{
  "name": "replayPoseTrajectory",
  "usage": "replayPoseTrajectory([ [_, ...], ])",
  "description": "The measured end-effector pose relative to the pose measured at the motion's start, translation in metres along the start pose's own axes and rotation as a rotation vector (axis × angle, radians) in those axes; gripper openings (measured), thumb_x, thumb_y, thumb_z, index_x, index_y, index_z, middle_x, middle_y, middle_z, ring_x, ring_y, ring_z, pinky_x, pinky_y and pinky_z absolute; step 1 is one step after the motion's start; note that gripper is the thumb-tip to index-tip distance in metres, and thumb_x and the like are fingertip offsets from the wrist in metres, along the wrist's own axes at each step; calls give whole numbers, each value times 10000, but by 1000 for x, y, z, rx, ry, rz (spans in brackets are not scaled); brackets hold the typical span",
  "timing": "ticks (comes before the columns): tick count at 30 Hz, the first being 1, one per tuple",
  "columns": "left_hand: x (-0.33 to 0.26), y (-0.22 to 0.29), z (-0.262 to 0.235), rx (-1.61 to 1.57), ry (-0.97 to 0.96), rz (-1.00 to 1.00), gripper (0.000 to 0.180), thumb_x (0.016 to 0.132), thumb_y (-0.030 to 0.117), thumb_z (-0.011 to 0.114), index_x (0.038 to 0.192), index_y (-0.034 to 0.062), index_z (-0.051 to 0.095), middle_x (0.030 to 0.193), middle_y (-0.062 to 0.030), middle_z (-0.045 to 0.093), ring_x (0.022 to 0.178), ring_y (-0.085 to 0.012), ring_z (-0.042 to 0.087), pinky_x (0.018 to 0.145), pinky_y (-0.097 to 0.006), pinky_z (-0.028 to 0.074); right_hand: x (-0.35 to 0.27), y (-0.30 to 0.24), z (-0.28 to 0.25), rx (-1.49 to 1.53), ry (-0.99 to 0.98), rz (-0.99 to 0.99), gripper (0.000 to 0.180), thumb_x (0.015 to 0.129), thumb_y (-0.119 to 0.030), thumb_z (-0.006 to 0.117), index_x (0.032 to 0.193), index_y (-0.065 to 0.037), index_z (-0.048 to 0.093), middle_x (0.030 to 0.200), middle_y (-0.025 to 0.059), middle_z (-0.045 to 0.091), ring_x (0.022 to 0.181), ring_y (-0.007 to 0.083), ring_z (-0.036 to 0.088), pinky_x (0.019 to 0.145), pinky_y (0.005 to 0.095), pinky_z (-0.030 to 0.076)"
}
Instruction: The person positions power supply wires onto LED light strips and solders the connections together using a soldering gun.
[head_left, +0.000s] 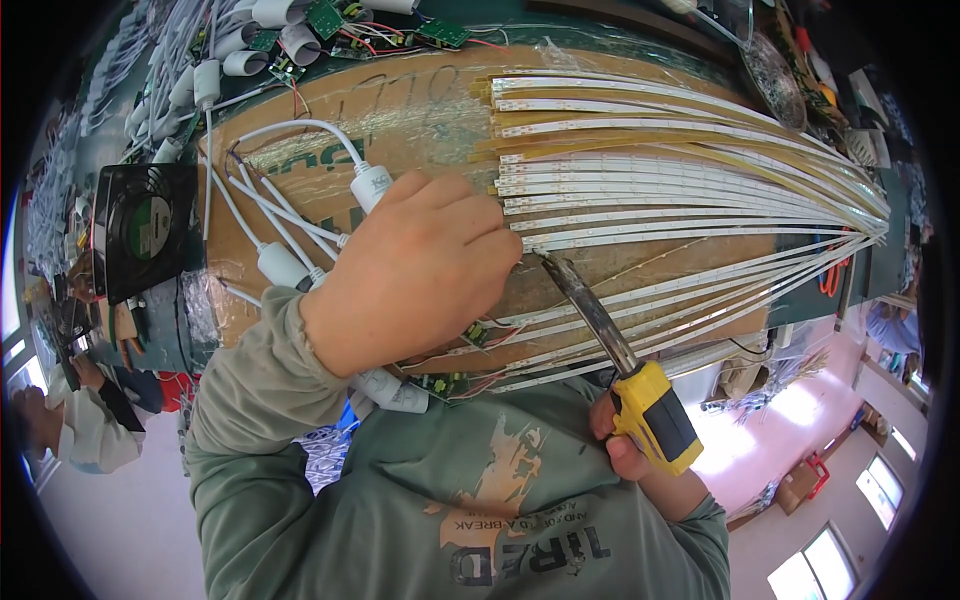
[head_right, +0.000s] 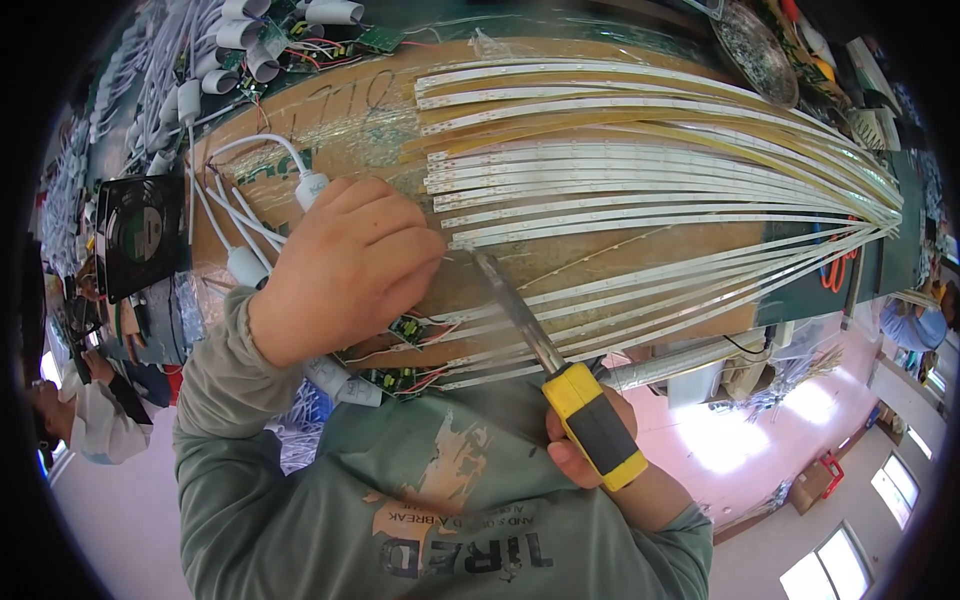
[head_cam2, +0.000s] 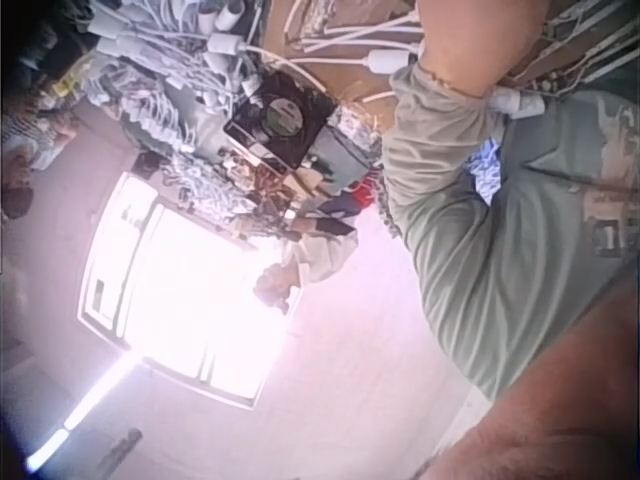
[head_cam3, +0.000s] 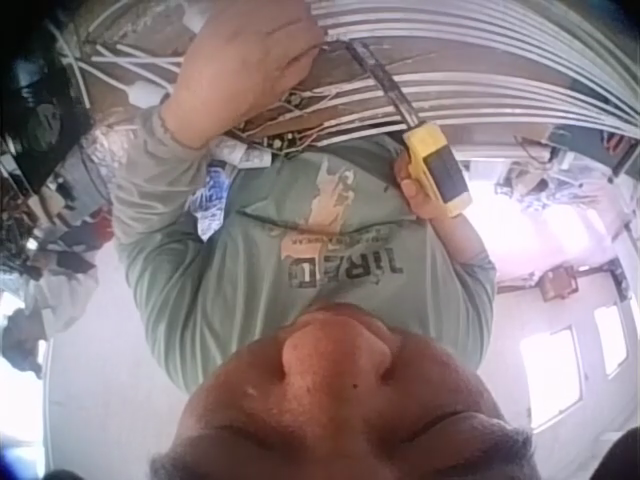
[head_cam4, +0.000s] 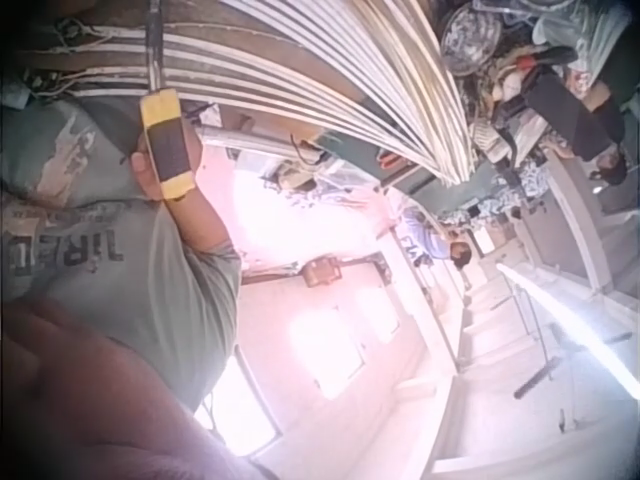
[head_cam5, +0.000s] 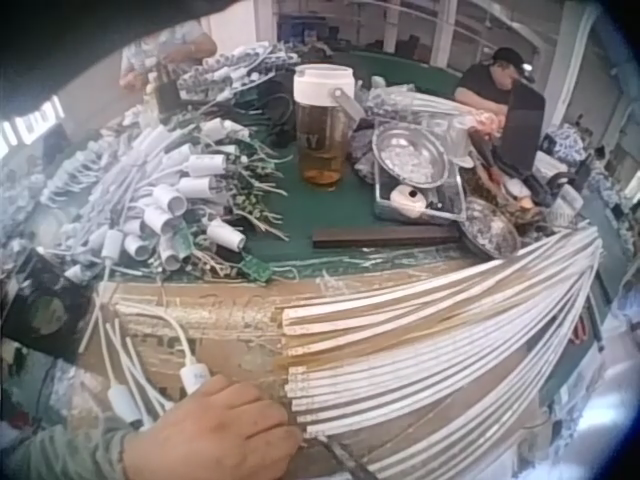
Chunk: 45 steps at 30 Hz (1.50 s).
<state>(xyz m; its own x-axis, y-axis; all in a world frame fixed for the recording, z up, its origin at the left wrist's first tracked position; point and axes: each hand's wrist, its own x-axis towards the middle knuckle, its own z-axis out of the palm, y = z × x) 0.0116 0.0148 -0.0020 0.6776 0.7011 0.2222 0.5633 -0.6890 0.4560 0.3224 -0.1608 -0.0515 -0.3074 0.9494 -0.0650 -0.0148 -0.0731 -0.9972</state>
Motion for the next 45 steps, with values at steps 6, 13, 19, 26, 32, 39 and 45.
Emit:
replayPoseTrajectory([
  [6,1,1,1,-19,12,-13,225,755,53,779,953,95,681,951,-52,648,907,-289,622,791,-419,470,-2,1,0,-15,-5,50,141,898,-154,723,917,-31,656,793,84,643,659,259,617,583,350,476],
  [13,3,5,6,12,68,-51,205,749,33,756,921,83,658,930,-60,641,894,-289,616,777,-408,463,-1,-2,-1,-110,-49,62,169,911,-192,727,903,-37,660,793,84,644,672,266,624,600,360,482],
  [19,5,7,6,41,46,-58,198,746,34,754,911,77,654,917,-60,636,876,-283,609,762,-407,457,-2,0,1,-97,-13,44,195,915,-232,729,895,-50,661,792,87,645,676,278,629,600,366,485],
  [26,5,8,10,78,70,-34,190,746,37,756,904,69,656,907,-64,631,870,-282,607,765,-408,458,0,-2,1,-78,-22,65,169,905,-210,725,882,-58,655,778,87,642,661,278,628,585,362,480],
  [32,6,9,9,86,49,-39,192,742,42,754,908,64,659,900,-70,628,872,-285,608,779,-414,462,4,-2,4,-109,-14,19,178,875,-223,729,844,-71,641,751,79,630,628,288,614,551,374,465],
  [39,6,8,10,58,41,-42,211,729,43,750,918,58,658,915,-73,624,883,-289,605,785,-416,460,2,0,3,-148,-25,49,195,882,-254,719,820,-87,642,739,78,624,622,298,611,547,382,463],
  [45,6,8,10,58,31,-44,210,731,49,745,920,62,654,912,-72,616,886,-291,601,791,-416,456,6,-2,4,-170,-27,37,209,908,-261,707,814,-86,642,724,75,622,622,299,614,549,381,469],
])
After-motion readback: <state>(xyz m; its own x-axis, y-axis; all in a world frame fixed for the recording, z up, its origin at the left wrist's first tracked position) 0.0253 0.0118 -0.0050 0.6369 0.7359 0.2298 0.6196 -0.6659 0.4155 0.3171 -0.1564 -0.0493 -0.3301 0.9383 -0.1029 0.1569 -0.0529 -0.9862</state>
